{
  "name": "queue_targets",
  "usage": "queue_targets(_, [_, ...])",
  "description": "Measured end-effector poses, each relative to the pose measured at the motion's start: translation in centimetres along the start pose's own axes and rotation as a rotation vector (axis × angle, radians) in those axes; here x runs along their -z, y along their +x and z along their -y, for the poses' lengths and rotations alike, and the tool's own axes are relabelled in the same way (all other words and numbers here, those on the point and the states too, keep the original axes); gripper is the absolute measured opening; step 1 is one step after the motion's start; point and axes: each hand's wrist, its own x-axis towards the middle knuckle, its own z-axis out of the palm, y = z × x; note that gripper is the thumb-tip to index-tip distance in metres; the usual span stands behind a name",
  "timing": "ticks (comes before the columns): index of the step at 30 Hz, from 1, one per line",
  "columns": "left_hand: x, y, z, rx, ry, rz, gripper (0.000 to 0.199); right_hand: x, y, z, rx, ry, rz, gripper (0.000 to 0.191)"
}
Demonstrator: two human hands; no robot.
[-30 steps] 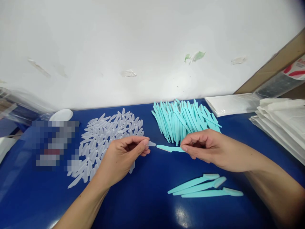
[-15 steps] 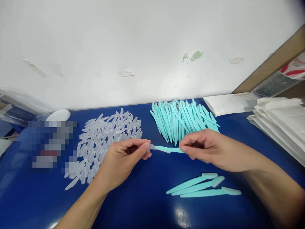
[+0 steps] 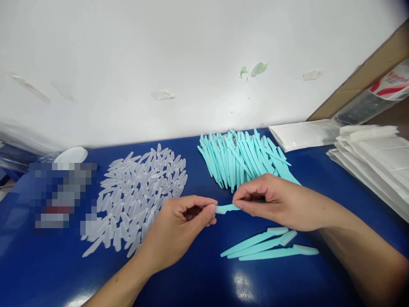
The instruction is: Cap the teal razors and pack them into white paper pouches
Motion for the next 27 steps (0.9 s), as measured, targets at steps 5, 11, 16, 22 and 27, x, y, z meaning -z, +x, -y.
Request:
queue_targets(5, [0.0, -0.5, -0.9, -0.138, 0.205, 0.042, 0.015, 1.6, -2.0, 0.3, 0.032, -0.158, 0.092, 0.025])
queue_targets(11, [-0.9, -0.3, -0.6, -0.078, -0.264, -0.097, 0.019, 1.4, -2.4, 0.8, 0.217, 0.062, -0.051, 0.014])
queue_targets(16, [-2.6, 0.1, -2.3, -0.141, -0.170, -0.148, 0.024, 0.1, -1.7, 1.1, 0.183, 0.131, -0.100, 0.024])
queue_targets(22, [-4.0, 0.9, -1.9, -0.407, 0.584, 0.119, 0.030, 4.7, -3.7, -0.8, -0.040, -0.147, -0.598, 0.050])
queue_targets(27, [-6.1, 1.3, 0.5, -0.613, 0.872, 0.083, 0.028, 7.1, -3.2, -2.7, -0.270, -0.358, -0.934, 0.042])
